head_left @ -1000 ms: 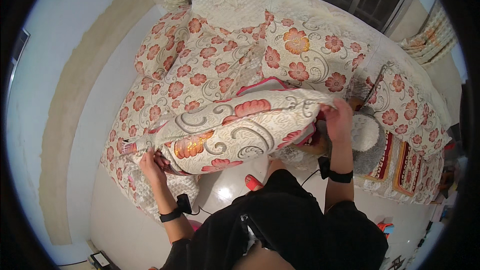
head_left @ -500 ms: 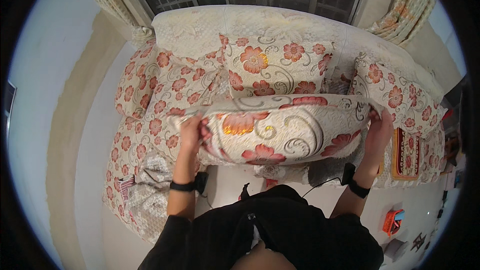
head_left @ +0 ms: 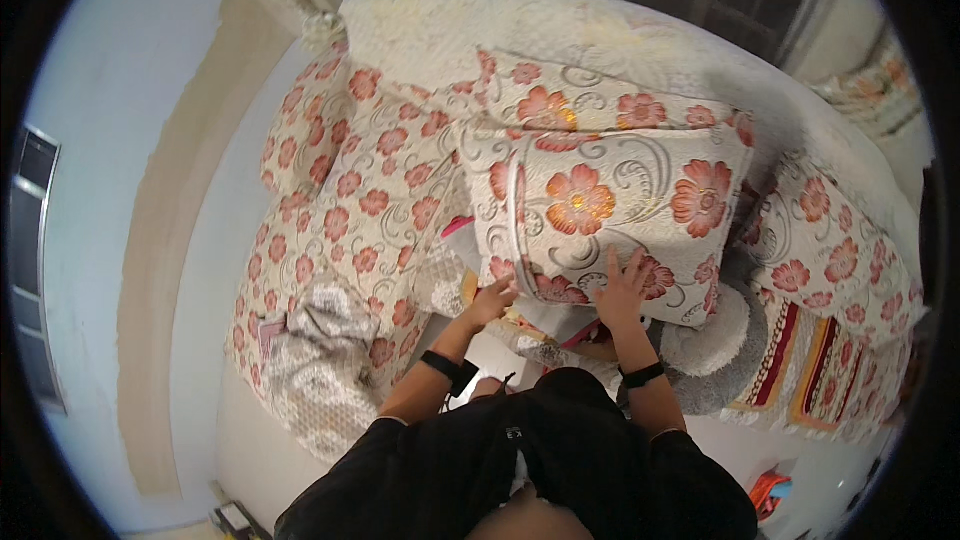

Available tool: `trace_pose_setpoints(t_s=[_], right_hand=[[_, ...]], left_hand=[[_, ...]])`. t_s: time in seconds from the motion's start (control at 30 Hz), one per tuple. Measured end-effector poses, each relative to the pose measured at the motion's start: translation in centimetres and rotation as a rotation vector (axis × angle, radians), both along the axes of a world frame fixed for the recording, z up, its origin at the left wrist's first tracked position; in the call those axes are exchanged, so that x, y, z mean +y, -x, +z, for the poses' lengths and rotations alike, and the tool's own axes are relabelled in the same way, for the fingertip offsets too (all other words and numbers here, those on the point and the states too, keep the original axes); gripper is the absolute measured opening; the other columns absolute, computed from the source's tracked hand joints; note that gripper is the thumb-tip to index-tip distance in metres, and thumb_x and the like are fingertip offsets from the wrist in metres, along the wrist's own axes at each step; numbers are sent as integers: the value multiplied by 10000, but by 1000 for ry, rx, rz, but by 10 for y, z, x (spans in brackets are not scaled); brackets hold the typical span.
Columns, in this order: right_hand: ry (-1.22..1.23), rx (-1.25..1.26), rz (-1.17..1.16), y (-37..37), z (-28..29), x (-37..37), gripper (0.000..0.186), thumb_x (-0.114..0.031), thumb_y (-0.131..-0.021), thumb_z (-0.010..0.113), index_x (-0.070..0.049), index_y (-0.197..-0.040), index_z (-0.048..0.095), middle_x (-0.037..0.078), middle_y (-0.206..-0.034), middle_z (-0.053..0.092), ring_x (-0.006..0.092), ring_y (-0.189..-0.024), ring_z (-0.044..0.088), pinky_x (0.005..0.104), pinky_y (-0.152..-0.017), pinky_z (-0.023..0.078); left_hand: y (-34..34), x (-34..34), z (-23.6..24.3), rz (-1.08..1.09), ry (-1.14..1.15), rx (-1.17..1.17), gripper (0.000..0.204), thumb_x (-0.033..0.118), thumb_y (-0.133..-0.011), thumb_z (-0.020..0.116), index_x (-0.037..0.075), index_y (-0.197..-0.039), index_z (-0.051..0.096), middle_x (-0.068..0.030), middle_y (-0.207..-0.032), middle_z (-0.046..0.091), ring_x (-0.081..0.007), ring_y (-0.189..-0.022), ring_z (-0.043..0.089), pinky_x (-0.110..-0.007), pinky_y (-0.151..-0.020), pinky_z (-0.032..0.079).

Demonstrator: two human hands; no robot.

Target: The person arranges several pillows and a plush toy on a sofa, spreads out a quilted mat, and then places more pillows and a small rug on top before tidying items on a nearby table.

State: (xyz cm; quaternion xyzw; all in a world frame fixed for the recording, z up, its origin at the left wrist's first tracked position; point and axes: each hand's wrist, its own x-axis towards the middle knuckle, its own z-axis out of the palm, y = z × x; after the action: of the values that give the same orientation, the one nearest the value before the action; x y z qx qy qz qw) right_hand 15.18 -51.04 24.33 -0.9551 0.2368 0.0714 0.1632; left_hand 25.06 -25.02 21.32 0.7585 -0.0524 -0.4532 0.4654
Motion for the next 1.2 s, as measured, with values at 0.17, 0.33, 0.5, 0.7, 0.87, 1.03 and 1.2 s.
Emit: trace_pose_setpoints(t_s=[0.17, 0.33, 0.5, 0.7, 0.87, 1.03, 1.2], right_hand=[[60, 52, 15, -26, 10, 15, 889, -251, -763, 663, -135, -1440, 99, 352, -1413, -3, 615, -1234, 134, 555, -970, 340], [85, 222, 8, -40, 11, 33, 854, -305, -758, 635, 4, -1396, 159, 405, -1365, 133, 598, -1194, 251, 518, -971, 329], [-130, 302, 285, -86, 56, 64, 655, -288, -790, 602, 38, -1304, 358, 322, -1236, 427, 446, -1130, 442, 437, -929, 389], [-30, -137, 737, -135, 44, 213, 552, -221, -826, 583, 33, -1282, 404, 274, -1164, 521, 373, -1055, 534, 412, -881, 430], [-441, 296, 963, -157, 5, 422, 477, -266, -846, 571, 15, -1221, 484, 233, -1176, 537, 366, -1081, 515, 382, -923, 401], [-572, 510, 1158, -144, -50, 626, 461, -270, -818, 623, -22, -1193, 523, 183, -1145, 578, 287, -1012, 579, 362, -858, 456], [-535, 752, 1267, -108, -110, 784, 523, -280, -824, 626, -7, -1246, 482, 159, -1200, 550, 262, -1089, 544, 344, -851, 466]], left_hand=[[10, 117, -27, 632, 70, -19, 492, 241, -865, 532, 80, -1316, 418, -71, -990, 607, -152, -765, 589, -252, -581, 456], [47, 201, -21, 1002, -134, 55, 481, 204, -857, 556, 85, -1306, 429, -99, -996, 604, -176, -708, 613, -280, -570, 483], [137, 328, -81, 1059, -182, -99, 507, 194, -857, 564, 116, -1328, 396, -99, -1081, 571, -216, -743, 626, -314, -613, 499], [169, 415, -92, 1335, -91, 284, 587, 207, -863, 560, 121, -1371, 277, -124, -1195, 528, -266, -849, 624, -398, -675, 499], [199, 524, -116, 1731, -28, 428, 864, 341, -777, 662, 99, -1412, 129, -204, -1349, 359, -419, -1098, 487, -507, -811, 468], [201, 623, -113, 1955, 253, 522, 1001, 417, -738, 703, 80, -1424, 57, -258, -1437, 136, -502, -1237, 295, -584, -899, 395], [221, 699, -142, 2005, 383, 614, 1064, 471, -711, 709, 110, -1427, 11, -215, -1438, 188, -490, -1215, 328, -602, -893, 388]])
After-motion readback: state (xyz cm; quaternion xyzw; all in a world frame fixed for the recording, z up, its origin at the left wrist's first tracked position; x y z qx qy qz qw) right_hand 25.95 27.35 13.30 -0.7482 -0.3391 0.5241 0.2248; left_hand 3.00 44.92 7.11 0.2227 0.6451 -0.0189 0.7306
